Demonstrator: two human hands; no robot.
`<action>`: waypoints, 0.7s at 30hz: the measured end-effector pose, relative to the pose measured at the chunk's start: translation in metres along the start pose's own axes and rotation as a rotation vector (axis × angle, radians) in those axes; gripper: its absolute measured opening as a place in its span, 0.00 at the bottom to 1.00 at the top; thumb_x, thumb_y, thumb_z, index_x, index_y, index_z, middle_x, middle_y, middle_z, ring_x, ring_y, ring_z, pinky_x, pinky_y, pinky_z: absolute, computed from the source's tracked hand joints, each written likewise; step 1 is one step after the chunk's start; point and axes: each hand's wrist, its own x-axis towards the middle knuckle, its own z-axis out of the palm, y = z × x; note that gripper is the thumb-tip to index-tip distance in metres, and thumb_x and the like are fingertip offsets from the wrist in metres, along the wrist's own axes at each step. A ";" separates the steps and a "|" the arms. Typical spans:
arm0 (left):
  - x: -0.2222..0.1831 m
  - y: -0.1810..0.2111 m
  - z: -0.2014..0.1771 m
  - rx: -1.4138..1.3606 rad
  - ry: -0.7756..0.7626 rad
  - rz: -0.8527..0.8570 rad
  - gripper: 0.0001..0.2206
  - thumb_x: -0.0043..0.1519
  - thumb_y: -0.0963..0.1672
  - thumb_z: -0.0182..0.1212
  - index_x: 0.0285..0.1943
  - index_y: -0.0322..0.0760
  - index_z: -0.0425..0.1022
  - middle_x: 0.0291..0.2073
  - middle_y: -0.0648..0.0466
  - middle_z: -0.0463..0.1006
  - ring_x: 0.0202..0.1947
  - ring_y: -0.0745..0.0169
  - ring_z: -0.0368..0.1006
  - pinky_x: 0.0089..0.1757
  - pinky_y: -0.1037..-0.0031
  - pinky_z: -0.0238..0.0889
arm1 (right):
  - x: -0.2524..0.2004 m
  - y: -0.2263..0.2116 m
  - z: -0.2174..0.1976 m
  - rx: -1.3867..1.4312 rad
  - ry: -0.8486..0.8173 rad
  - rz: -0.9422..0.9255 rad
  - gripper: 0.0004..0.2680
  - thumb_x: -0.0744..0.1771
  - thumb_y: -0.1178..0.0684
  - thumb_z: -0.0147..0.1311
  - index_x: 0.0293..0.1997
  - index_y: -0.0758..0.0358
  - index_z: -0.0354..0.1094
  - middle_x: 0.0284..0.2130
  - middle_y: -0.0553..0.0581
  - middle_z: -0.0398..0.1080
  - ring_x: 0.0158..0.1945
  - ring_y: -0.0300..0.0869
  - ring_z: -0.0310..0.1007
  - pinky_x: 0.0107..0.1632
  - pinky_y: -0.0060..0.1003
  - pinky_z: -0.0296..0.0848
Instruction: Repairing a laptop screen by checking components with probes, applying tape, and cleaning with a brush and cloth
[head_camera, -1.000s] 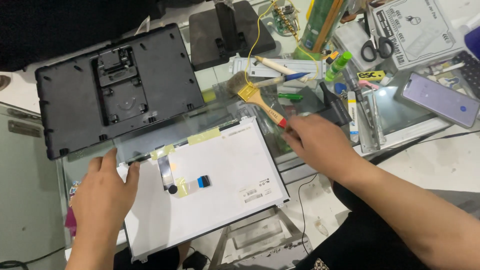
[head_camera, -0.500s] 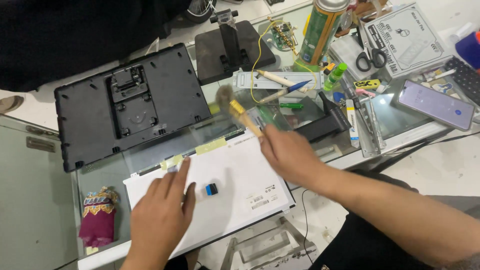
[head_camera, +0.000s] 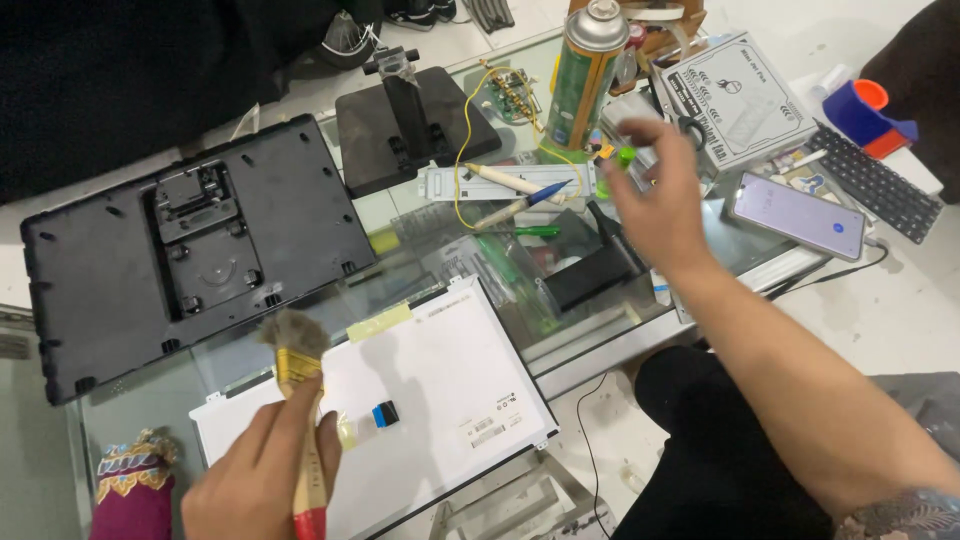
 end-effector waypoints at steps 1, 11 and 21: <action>0.002 -0.002 -0.004 0.004 -0.005 -0.003 0.12 0.66 0.49 0.64 0.56 0.52 0.81 0.38 0.64 0.83 0.23 0.70 0.74 0.23 0.74 0.64 | 0.005 0.022 -0.003 0.004 -0.005 0.001 0.13 0.69 0.61 0.57 0.60 0.64 0.62 0.54 0.60 0.66 0.55 0.46 0.64 0.50 0.39 0.67; 0.007 -0.030 -0.024 -0.086 0.021 -0.101 0.09 0.69 0.42 0.64 0.57 0.42 0.80 0.38 0.57 0.80 0.33 0.63 0.75 0.30 0.72 0.62 | 0.000 0.102 0.014 -0.009 -0.126 -0.079 0.01 0.78 0.63 0.45 0.57 0.71 0.61 0.46 0.68 0.70 0.48 0.55 0.74 0.47 0.46 0.67; 0.004 -0.039 -0.019 -0.083 0.000 -0.153 0.11 0.68 0.42 0.64 0.58 0.44 0.79 0.36 0.60 0.78 0.31 0.65 0.73 0.26 0.72 0.60 | -0.046 -0.033 0.032 0.303 -0.814 0.209 0.13 0.73 0.54 0.30 0.54 0.68 0.64 0.42 0.60 0.70 0.43 0.45 0.71 0.48 0.39 0.74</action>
